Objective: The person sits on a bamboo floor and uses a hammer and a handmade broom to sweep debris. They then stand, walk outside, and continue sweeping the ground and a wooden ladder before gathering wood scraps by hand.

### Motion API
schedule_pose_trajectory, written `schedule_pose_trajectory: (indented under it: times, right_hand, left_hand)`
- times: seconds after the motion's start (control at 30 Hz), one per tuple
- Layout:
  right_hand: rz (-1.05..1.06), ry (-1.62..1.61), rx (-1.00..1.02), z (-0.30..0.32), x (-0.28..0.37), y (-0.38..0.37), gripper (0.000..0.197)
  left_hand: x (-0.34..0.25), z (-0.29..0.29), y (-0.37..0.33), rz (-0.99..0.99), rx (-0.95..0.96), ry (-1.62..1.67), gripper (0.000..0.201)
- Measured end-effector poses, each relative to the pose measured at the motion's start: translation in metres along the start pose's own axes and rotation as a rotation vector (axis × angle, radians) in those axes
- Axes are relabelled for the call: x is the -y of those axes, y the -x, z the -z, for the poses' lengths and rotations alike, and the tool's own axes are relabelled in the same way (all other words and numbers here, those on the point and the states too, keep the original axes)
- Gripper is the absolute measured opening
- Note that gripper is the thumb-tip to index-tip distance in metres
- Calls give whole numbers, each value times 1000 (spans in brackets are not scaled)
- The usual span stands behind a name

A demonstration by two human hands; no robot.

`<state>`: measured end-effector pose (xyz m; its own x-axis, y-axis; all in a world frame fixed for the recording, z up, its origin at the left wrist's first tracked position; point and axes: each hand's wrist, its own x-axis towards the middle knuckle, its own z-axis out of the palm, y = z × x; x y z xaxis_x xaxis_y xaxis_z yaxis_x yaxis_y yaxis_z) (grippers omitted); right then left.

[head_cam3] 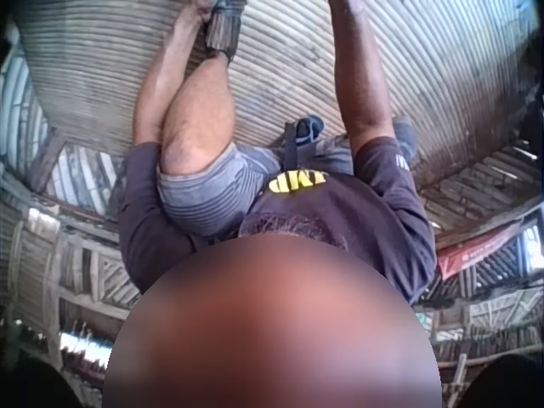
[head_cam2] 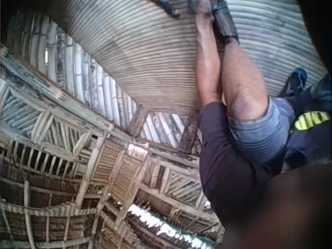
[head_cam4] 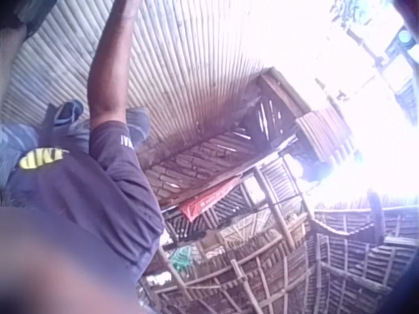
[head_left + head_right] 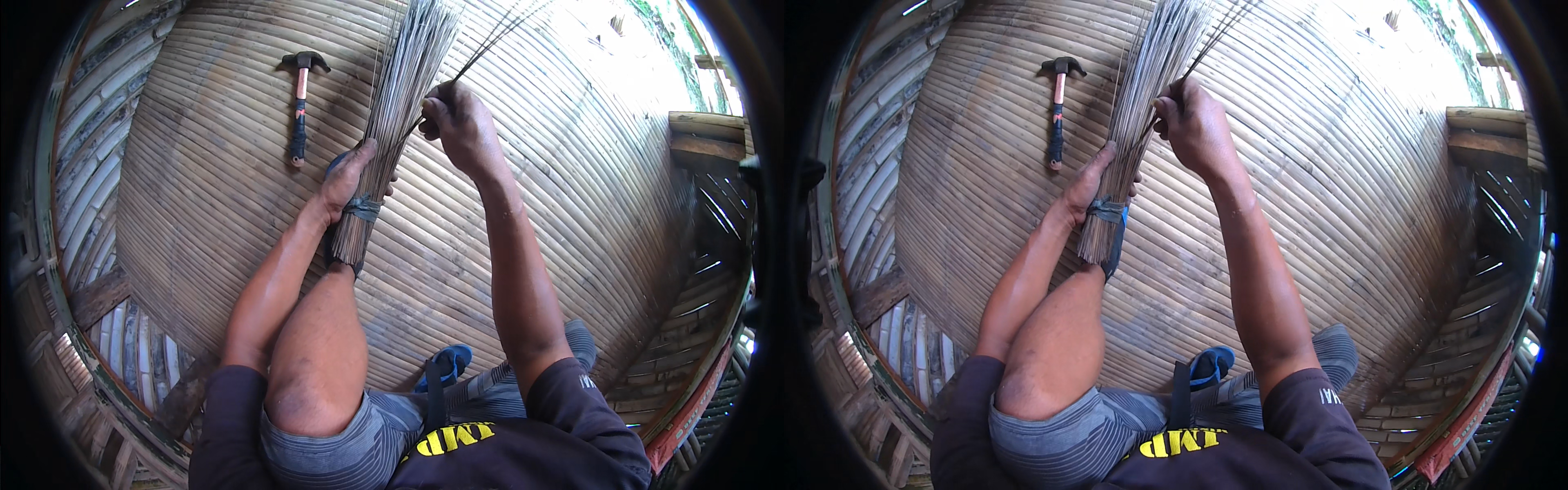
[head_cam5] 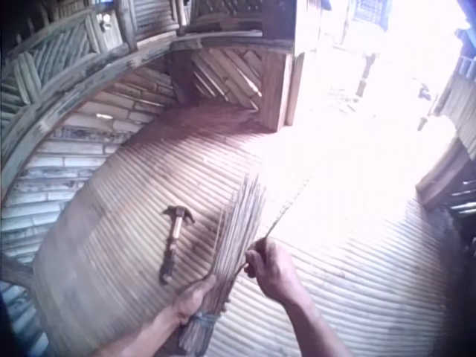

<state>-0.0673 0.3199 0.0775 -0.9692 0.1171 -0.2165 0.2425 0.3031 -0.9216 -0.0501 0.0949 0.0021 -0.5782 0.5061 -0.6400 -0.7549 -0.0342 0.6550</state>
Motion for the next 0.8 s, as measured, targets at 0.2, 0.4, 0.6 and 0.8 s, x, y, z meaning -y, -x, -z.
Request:
schedule_pose_trajectory:
  times: [0.2,0.4,0.6,0.8]
  right_hand:
    - [4,22,-16,-22,2,18,14]
    - [78,-160,-322,-35,-15,15,11]
    - [46,-87,-115,-54,-25,25,12]
    - [12,-192,-139,-72,-39,41,16]
  left_hand:
    - [2,1,3,-2,-17,14,54]
    - [5,12,7,83,-12,63,56]
    - [14,12,8,-37,22,121,55]
    - [16,14,8,-26,1,137,52]
